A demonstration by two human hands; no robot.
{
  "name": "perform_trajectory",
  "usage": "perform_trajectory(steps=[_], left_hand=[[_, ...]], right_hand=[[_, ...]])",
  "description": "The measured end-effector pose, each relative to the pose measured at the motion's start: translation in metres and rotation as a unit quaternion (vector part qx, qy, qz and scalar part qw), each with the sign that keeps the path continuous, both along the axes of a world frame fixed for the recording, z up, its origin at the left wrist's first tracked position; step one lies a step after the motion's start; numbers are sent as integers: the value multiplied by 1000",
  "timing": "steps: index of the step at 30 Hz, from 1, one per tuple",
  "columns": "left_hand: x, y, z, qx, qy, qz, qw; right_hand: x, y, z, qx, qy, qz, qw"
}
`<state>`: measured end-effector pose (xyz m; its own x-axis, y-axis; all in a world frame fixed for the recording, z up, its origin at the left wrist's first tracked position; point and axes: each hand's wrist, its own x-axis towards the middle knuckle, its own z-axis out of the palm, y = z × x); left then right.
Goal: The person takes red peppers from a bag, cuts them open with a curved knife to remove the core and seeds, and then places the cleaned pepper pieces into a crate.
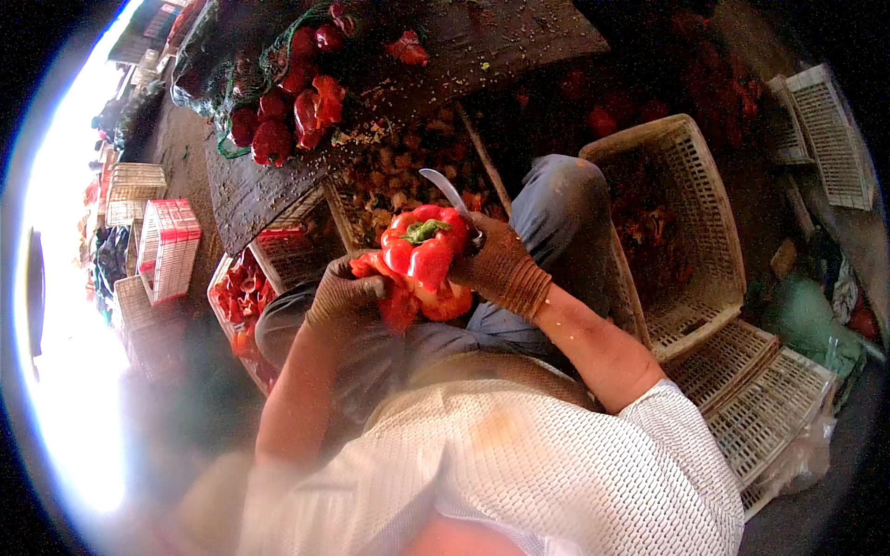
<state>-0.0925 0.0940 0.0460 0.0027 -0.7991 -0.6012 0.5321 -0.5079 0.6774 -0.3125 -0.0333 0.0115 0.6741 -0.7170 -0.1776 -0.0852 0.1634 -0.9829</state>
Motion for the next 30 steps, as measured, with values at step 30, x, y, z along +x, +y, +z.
perform_trajectory(steps=[30], left_hand=[[-56,-23,28,-108,-640,162,743]], right_hand=[[71,-1,6,-271,21,-89,958]])
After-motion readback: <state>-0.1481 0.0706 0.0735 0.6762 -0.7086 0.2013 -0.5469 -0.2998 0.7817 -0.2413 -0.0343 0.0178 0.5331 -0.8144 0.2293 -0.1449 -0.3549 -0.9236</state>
